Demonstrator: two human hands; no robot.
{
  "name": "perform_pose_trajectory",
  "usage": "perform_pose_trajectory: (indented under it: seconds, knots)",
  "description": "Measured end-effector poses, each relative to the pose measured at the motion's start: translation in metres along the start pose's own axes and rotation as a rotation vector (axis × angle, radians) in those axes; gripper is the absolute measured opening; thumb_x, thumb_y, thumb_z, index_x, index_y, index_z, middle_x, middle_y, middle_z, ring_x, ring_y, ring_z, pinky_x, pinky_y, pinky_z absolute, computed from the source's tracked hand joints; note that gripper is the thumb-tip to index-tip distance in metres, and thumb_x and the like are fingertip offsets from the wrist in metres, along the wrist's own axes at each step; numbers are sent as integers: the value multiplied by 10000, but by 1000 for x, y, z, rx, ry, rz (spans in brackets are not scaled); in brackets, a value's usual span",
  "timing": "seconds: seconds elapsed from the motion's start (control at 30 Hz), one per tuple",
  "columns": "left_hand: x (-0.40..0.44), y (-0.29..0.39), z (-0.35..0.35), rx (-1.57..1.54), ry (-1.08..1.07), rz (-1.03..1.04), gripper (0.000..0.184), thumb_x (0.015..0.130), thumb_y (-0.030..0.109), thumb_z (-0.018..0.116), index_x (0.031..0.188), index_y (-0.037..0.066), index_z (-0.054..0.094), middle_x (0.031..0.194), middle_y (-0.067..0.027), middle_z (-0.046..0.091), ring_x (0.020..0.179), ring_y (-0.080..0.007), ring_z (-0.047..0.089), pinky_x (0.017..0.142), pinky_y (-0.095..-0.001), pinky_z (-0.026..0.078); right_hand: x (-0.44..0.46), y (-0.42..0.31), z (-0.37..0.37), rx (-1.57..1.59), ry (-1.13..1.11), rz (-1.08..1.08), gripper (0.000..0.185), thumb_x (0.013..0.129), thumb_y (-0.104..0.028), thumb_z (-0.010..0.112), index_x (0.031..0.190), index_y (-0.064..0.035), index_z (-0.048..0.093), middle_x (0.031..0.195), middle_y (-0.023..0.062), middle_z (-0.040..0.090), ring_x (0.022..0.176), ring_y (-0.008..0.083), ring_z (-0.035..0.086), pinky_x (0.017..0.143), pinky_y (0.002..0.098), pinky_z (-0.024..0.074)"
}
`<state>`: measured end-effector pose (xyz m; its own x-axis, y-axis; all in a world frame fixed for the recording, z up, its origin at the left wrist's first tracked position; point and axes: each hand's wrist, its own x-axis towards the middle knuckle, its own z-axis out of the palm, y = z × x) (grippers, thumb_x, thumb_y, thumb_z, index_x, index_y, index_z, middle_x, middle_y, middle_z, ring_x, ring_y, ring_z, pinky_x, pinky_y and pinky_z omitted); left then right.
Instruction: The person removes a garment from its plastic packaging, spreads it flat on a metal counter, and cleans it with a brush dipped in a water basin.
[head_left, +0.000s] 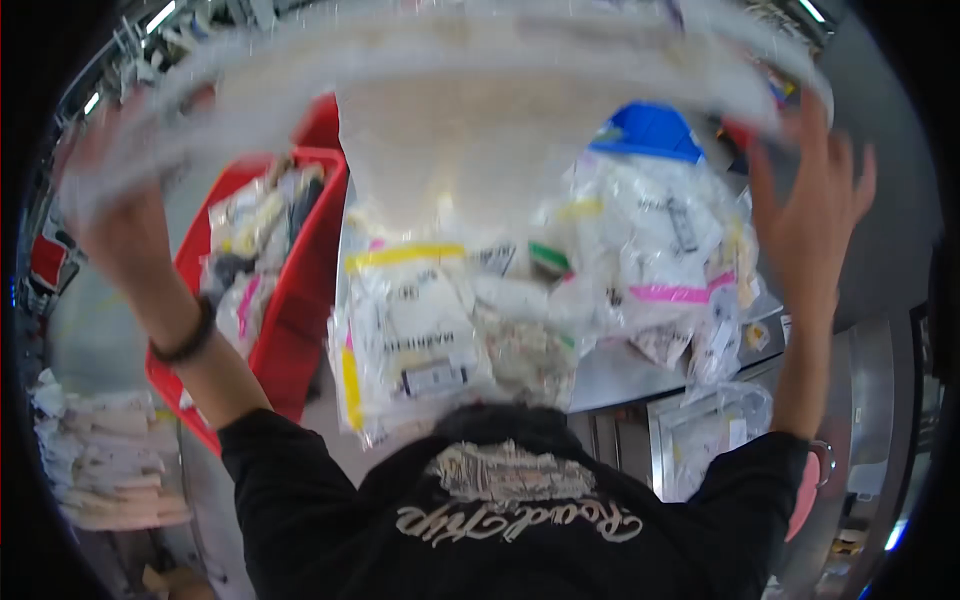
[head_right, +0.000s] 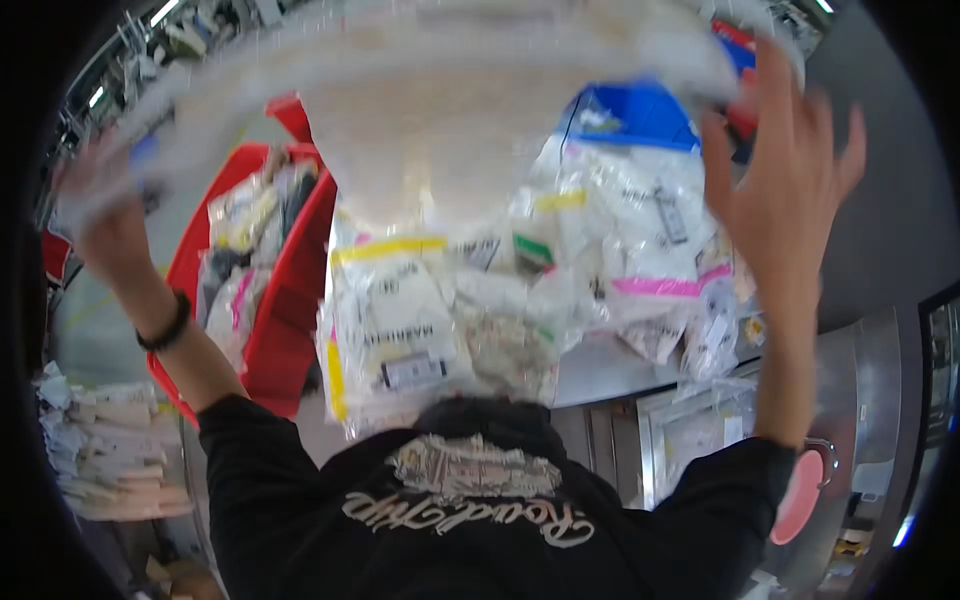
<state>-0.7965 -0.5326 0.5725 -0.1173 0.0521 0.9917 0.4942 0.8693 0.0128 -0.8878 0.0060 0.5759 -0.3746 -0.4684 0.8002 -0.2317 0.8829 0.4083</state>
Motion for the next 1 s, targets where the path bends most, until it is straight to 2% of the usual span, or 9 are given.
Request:
perform_pose_trajectory:
  seconds: [0.07, 0.13, 0.2, 0.23, 0.3, 0.4, 0.6, 0.8, 1.0]
  knots:
    - [-82, 48, -34, -1147, -113, -513, 47, 902, 142, 676, 903, 111, 640, 789, -75, 602, 703, -178, 599, 634, -255, 510, -86, -37, -1, 131, -300, -30, 694, 768, -286, 725, 1364, -22, 487, 1226, 78, 612, 1131, 268, 536, 1158, 616, 164]
    - [-132, 118, -28, -962, -407, -655, 288, 813, 194, 778, 644, 146, 551, 615, -54, 612, 612, -222, 609, 569, -346, 524, -153, -89, 0, 414, -542, 145, 734, 769, -310, 722, 1377, 1, 453, 1276, 106, 574, 1182, 299, 505, 1152, 646, 138]
    - [-204, 143, -34, -1139, -566, -1000, 182, 756, 106, 808, 689, 72, 642, 698, -109, 680, 712, -237, 662, 656, -358, 554, -213, -129, -3, 470, -865, 304, 768, 799, -353, 692, 1395, 37, 404, 1263, 163, 571, 1185, 341, 505, 1141, 671, 137]
    - [-222, 157, -31, -960, -772, -1100, 113, 702, 24, 790, 747, 46, 689, 766, -102, 710, 770, -250, 680, 705, -355, 553, -243, -145, 2, 501, -977, 382, 783, 810, -371, 682, 1405, 45, 389, 1270, 182, 567, 1176, 352, 513, 1132, 682, 146]
    - [-260, 184, -29, -592, -1141, -1129, 211, 622, -82, 717, 798, 35, 717, 869, -46, 733, 830, -226, 675, 772, -314, 521, -288, -171, 4, 530, -1124, 427, 784, 813, -372, 682, 1408, 45, 386, 1269, 189, 571, 1168, 353, 521, 1129, 677, 162]
    - [-307, 204, -23, -640, -1280, -1216, 265, 608, -93, 649, 814, 56, 723, 850, -27, 717, 818, -229, 648, 766, -331, 503, -327, -190, -5, 549, -1419, 578, 788, 822, -374, 680, 1415, 45, 375, 1265, 210, 581, 1145, 357, 545, 1119, 662, 210]
    - [-315, 219, -1, -673, -1471, -1147, 313, 602, -105, 602, 831, 69, 727, 808, -40, 694, 773, -255, 614, 747, -345, 497, -334, -183, -8, 605, -1487, 455, 620, 838, -291, 681, 1351, -5, 481, 1188, 166, 626, 1071, 337, 578, 1053, 532, 375]
    - [-313, 210, 0, -795, -1478, -1147, 334, 597, -101, 606, 844, 85, 730, 828, -37, 692, 797, -264, 598, 767, -340, 490, -296, -221, 36, 1022, -880, 482, 323, 812, -117, 679, 1131, -77, 645, 1042, 79, 639, 947, 303, 582, 835, 360, 483]
    - [-312, 207, -6, -787, -1484, -1165, 335, 592, -105, 615, 842, 87, 729, 858, -20, 697, 835, -248, 599, 786, -330, 490, -312, -295, 108, 885, -701, 285, 378, 746, -124, 716, 1116, -85, 649, 1076, 99, 641, 1047, 329, 549, 881, 367, 464]
